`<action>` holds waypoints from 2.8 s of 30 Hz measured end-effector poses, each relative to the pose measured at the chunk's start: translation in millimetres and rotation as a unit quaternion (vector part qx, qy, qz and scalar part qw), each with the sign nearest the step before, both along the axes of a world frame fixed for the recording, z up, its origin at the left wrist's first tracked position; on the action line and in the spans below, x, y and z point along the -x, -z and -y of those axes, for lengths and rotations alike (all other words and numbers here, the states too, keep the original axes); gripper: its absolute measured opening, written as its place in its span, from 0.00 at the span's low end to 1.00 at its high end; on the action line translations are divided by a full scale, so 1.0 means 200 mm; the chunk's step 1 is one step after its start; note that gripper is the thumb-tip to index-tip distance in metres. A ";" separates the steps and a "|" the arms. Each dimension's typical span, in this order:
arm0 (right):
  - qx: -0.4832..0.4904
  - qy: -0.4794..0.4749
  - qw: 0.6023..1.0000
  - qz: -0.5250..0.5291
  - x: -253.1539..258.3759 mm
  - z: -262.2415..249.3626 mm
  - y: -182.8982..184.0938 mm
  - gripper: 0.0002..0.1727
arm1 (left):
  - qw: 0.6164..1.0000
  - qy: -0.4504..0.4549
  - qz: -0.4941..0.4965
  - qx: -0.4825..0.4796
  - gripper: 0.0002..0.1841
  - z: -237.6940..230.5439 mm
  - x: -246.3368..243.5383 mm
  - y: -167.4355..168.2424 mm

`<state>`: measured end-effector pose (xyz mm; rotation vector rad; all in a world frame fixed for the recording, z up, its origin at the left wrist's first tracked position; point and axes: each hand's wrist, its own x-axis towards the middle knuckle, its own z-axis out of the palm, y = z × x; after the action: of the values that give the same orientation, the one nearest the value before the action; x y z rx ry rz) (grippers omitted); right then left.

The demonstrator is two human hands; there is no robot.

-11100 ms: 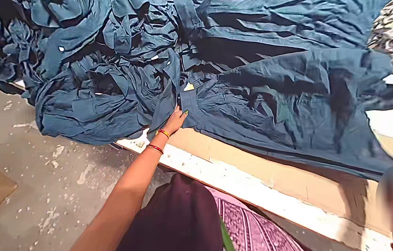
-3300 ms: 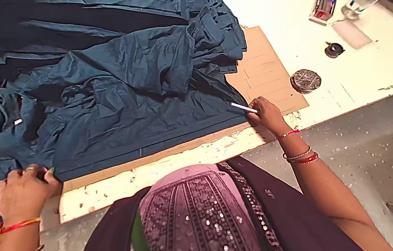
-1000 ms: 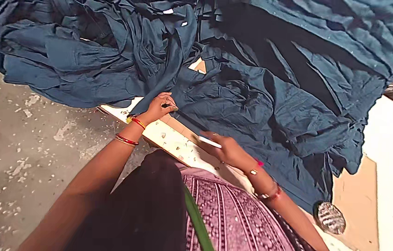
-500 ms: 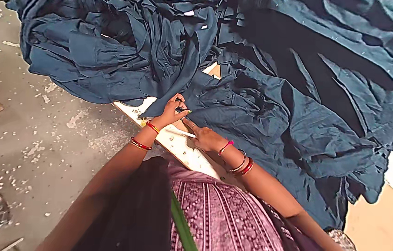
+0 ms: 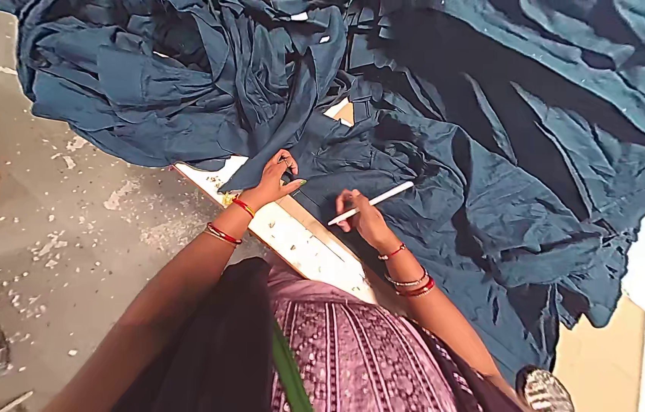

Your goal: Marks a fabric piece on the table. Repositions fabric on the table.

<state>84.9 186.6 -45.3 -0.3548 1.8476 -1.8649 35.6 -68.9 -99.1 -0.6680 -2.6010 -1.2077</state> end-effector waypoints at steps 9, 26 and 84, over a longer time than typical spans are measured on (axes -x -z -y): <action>-0.088 0.122 0.941 -0.303 0.00 0.07 0.24 0.11 | 0.998 0.023 -0.050 -0.027 0.16 0.01 0.05 0.08; -0.220 0.212 0.852 -0.425 0.00 0.14 0.29 0.10 | 0.997 0.023 -0.068 -0.032 0.16 0.01 0.06 0.09; -0.282 0.358 0.836 -0.307 -0.59 -0.44 0.29 0.14 | 0.998 0.017 -0.021 0.054 0.24 0.04 0.06 0.03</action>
<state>203.1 274.0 -103.2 -0.0259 3.2090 -1.5606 23.9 -76.0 -105.9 -0.7529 -2.6454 -1.0560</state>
